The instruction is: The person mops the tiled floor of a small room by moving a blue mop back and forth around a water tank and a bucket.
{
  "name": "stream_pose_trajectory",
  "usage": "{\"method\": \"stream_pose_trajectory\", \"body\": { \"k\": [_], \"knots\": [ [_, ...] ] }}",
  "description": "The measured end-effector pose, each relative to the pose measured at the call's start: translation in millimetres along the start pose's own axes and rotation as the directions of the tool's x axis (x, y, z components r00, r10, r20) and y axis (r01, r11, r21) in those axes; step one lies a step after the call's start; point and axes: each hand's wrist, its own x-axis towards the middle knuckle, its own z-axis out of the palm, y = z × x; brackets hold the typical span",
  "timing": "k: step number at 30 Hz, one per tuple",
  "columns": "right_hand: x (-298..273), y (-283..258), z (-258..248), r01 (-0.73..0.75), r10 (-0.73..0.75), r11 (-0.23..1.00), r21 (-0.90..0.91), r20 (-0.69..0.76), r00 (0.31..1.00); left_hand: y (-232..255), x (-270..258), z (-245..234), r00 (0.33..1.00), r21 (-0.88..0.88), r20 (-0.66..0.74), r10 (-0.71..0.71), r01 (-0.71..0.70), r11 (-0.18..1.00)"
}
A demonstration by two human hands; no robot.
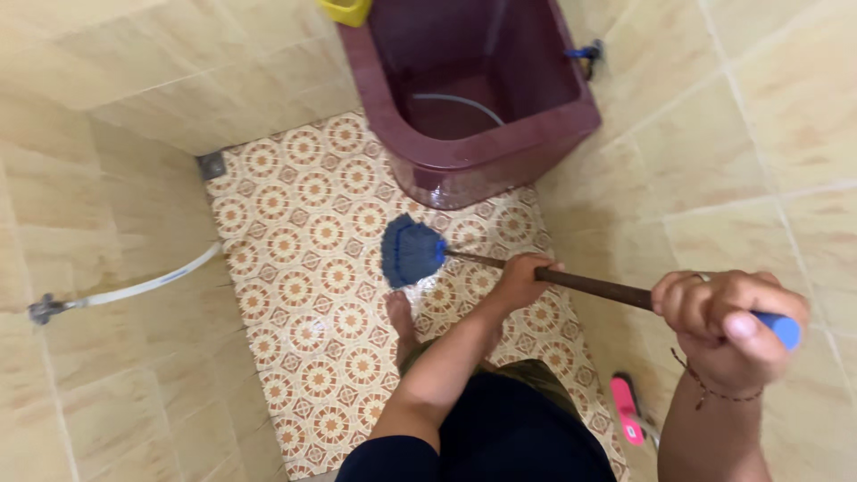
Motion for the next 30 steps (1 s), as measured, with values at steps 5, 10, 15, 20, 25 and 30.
{"method": "stream_pose_trajectory", "body": {
  "k": [5,10,15,20,25,30],
  "knots": [
    [-22,-38,-22,0.146,-0.140,0.982,-0.115,0.065,0.988,9,29,81,0.972,-0.059,-0.035,0.231,-0.233,0.971],
    [-34,-32,-9,0.296,-0.273,0.920,-0.255,0.123,0.954,1,50,110,0.956,-0.021,0.029,0.293,-0.292,0.956],
    [-56,-16,-26,0.323,-0.370,0.875,-0.360,-0.068,0.927,22,56,112,0.987,0.045,0.125,0.106,-0.112,0.993],
    [-52,-21,-69,0.346,-0.356,0.933,-0.103,-0.103,0.929,41,44,101,0.992,0.137,0.115,-0.044,0.028,0.990],
    [-53,-10,-58,0.258,-0.257,0.966,-0.015,-0.156,0.954,15,12,67,0.997,0.169,0.069,0.019,-0.031,0.985],
    [-57,26,-14,0.195,-0.180,0.979,0.061,-0.195,0.964,-14,-44,5,0.994,0.125,0.083,-0.065,0.055,0.991]
  ]
}}
